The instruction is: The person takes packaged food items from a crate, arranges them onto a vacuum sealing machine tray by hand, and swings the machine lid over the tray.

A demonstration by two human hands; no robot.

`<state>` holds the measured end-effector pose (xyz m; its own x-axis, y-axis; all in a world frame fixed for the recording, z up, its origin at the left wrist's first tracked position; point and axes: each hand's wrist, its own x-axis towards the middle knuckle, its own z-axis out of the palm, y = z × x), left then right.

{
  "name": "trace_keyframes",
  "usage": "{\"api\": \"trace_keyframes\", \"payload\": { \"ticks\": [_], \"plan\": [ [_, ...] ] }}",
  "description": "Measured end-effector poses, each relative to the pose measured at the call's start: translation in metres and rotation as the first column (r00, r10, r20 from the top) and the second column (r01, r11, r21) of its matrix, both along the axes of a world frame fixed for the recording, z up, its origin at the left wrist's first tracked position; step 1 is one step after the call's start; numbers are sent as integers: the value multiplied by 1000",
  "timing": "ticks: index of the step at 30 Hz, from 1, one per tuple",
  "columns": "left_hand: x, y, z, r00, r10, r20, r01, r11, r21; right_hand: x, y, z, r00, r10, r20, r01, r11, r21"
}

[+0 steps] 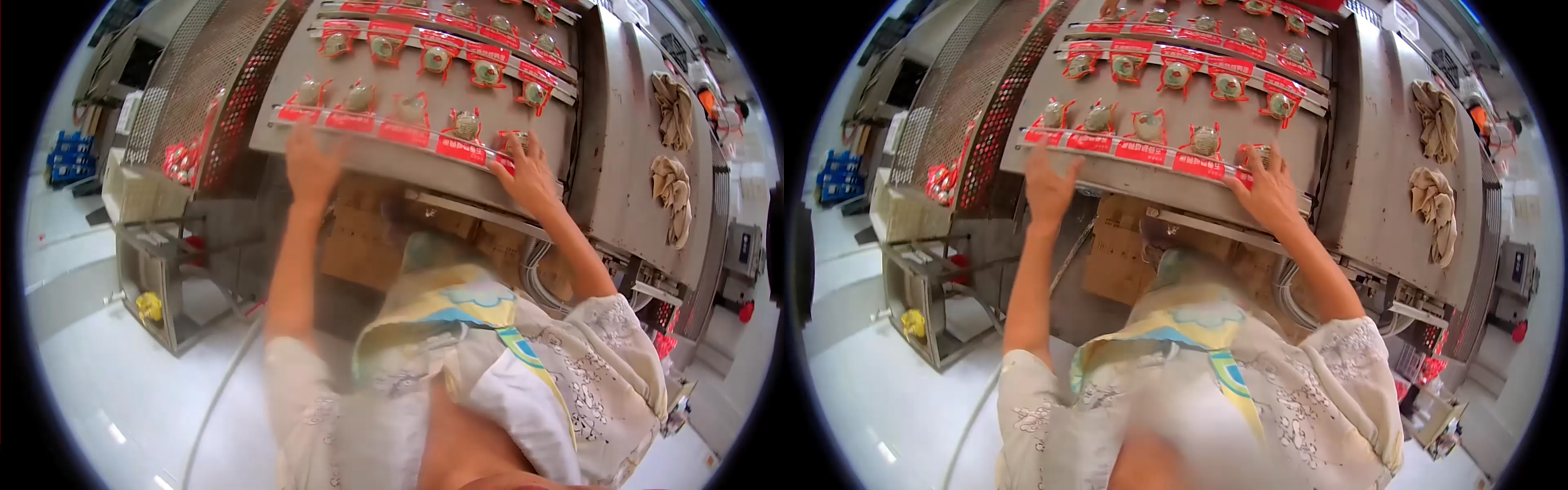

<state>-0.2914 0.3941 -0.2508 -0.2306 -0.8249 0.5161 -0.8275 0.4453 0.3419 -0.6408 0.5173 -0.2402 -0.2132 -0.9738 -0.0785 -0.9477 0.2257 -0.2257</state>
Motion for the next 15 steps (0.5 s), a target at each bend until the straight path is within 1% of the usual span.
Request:
{"api": "trace_keyframes", "payload": {
  "ticks": [1,2,3,4,5,8,11,12,14,15],
  "plan": [
    [0,-26,5,999,28,30,-28,1000,-9,6,-13,-9,999,-43,-6,43,999,-3],
    [4,-50,10,994,55,91,-64,993,100,14,-24,-13,995,-100,24,100,995,10],
    [5,-72,5,971,133,200,-149,987,63,21,-39,-14,987,-155,45,155,988,19],
    [5,-90,1,953,150,263,-185,976,112,28,-50,-16,975,-211,68,209,977,37],
    [2,-102,2,930,158,333,-221,962,161,37,-56,-16,974,-221,51,219,975,40],
    [-16,-118,0,906,-68,417,-57,958,280,55,-81,-13,968,-250,12,250,968,13],
    [-22,-128,-6,937,-263,231,157,906,393,54,-98,-22,966,-213,146,222,974,-48],
    [-25,-130,-13,940,-305,150,246,915,318,55,-101,-24,948,-224,224,249,964,-88],
    [-34,-132,-15,940,-324,104,269,895,356,52,-110,-27,897,-227,378,310,935,-174],
    [-38,-134,-16,940,-331,84,279,885,372,47,-117,-28,903,-210,375,318,913,-254]
  ]
}}
